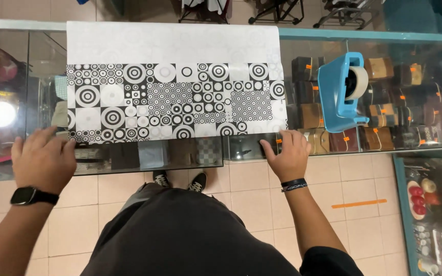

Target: Smoothing and aligning a sheet of patterned wrapping paper on a glass counter in preparation for wrapping or cutting.

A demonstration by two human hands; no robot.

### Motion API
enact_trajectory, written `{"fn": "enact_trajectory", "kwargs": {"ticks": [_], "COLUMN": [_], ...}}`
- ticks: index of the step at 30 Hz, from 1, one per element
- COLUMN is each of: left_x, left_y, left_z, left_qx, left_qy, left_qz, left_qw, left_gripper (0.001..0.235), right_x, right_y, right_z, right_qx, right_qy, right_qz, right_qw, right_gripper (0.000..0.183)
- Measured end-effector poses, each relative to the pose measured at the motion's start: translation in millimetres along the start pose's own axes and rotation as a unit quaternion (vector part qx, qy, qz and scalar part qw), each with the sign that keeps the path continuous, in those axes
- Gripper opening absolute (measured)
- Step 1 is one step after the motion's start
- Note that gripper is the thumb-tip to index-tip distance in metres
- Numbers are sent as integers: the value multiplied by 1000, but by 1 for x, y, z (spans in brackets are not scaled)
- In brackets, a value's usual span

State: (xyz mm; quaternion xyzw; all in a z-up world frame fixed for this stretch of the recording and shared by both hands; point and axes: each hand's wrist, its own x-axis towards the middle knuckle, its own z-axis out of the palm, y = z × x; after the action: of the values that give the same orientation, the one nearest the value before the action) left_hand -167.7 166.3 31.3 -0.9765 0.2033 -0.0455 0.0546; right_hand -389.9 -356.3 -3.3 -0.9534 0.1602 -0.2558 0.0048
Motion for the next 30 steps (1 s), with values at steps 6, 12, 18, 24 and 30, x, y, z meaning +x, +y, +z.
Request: {"fn": "enact_trajectory", "kwargs": {"ticks": [6,12,18,24,30], "left_x": [100,181,187,208,222], "left_y": [115,204,211,205,200], "left_z": [-5,-22,-18,5,-6], "left_qx": [-136,-148,-166,-166,-137], "left_qy": [153,-40,-110,-93,-75], "left_qz": [45,199,198,186,221], "left_qw": [978,968,960,964,963], "left_gripper": [48,86,102,82,85], "right_x": [-10,-12,-11,17,50], "right_y": [9,-1,-37,-93,-121], "right_z": [16,6,5,26,43], "right_qx": [24,36,-23,104,130], "right_qy": [27,2,42,-6,-88], "right_qz": [27,49,37,-134,-246], "right_qw": [999,998,998,986,957], "right_gripper": [56,54,37,27,17]}}
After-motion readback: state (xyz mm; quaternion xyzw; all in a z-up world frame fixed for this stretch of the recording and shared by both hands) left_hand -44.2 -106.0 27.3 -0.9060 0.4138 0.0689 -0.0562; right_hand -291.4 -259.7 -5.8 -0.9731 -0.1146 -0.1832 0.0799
